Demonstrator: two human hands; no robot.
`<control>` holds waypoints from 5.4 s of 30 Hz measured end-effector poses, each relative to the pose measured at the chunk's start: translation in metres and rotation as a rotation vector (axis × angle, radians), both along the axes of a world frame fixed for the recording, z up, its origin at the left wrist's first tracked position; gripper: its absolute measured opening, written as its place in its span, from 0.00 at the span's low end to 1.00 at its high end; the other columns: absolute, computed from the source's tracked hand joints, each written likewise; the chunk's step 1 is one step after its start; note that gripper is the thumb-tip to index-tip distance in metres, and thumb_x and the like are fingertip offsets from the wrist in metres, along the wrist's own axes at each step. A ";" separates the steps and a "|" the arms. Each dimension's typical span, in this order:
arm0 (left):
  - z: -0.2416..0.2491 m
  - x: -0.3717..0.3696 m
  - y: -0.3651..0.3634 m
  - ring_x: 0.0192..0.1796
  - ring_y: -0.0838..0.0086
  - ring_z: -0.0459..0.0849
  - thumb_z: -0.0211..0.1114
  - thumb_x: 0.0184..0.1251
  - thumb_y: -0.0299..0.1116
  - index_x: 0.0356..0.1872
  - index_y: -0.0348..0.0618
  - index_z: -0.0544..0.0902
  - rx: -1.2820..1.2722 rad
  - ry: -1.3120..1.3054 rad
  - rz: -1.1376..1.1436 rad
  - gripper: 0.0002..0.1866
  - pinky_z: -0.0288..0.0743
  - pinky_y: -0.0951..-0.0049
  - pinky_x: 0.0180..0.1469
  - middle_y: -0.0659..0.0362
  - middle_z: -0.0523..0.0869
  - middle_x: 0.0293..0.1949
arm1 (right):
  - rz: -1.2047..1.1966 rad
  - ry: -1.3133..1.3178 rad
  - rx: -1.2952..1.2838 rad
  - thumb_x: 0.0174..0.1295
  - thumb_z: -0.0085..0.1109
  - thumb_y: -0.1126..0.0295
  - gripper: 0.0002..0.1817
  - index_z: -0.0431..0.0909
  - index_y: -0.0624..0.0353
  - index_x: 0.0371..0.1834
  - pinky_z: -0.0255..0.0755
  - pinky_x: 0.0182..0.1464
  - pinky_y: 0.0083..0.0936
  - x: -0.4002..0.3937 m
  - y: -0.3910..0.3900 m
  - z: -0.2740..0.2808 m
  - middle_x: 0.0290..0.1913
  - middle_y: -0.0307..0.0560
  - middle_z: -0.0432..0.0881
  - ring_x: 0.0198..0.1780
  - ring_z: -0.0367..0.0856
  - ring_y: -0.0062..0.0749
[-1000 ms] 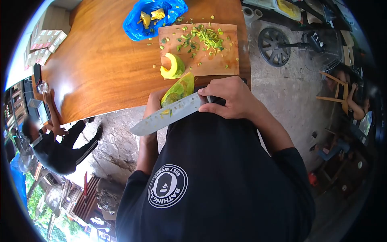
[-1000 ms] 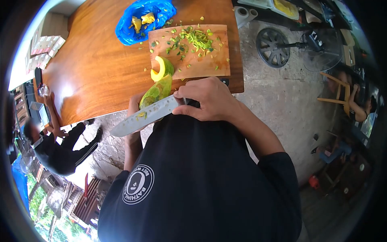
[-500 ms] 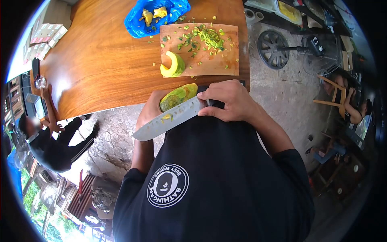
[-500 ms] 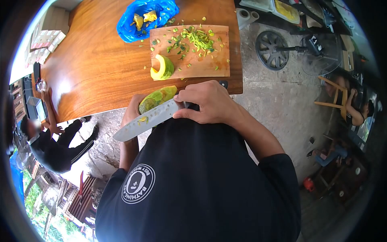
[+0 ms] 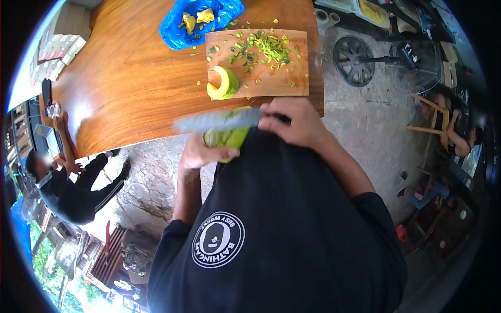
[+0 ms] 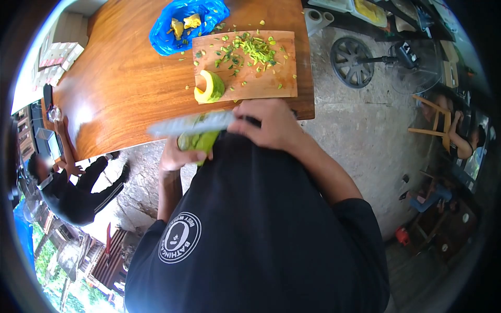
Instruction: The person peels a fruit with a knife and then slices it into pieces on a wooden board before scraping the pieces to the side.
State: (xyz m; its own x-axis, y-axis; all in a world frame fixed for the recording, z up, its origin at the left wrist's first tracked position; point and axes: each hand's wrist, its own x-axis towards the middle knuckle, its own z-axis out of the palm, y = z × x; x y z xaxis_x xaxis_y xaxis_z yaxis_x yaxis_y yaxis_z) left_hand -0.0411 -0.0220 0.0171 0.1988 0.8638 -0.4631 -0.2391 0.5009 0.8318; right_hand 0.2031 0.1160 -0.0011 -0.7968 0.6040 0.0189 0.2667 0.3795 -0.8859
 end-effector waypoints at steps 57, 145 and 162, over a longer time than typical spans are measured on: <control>0.000 0.012 0.012 0.43 0.74 0.88 0.79 0.56 0.27 0.51 0.31 0.86 0.206 0.288 0.176 0.22 0.82 0.71 0.50 0.56 0.92 0.41 | -0.115 0.042 -0.065 0.66 0.73 0.61 0.18 0.84 0.67 0.46 0.79 0.42 0.32 -0.009 -0.013 0.035 0.38 0.51 0.89 0.39 0.90 0.41; -0.001 0.056 -0.002 0.42 0.55 0.91 0.81 0.55 0.34 0.50 0.35 0.86 0.085 0.838 0.302 0.22 0.83 0.61 0.49 0.45 0.90 0.41 | -0.246 -0.098 -0.259 0.66 0.71 0.50 0.24 0.84 0.66 0.43 0.82 0.47 0.39 -0.001 -0.023 0.003 0.39 0.58 0.90 0.41 0.90 0.52; 0.002 0.029 -0.006 0.40 0.73 0.87 0.77 0.56 0.31 0.50 0.33 0.86 0.214 0.441 0.204 0.21 0.80 0.71 0.47 0.54 0.91 0.39 | -0.097 -0.019 -0.063 0.64 0.74 0.56 0.18 0.85 0.61 0.40 0.81 0.45 0.35 0.013 -0.011 0.031 0.39 0.50 0.90 0.41 0.89 0.47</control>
State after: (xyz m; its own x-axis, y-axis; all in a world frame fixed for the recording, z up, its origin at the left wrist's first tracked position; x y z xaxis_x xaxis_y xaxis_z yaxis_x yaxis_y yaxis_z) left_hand -0.0122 -0.0276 0.0190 -0.1575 0.9488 -0.2738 0.0815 0.2888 0.9539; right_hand 0.2160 0.1045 0.0300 -0.7344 0.6777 -0.0363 0.3168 0.2950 -0.9014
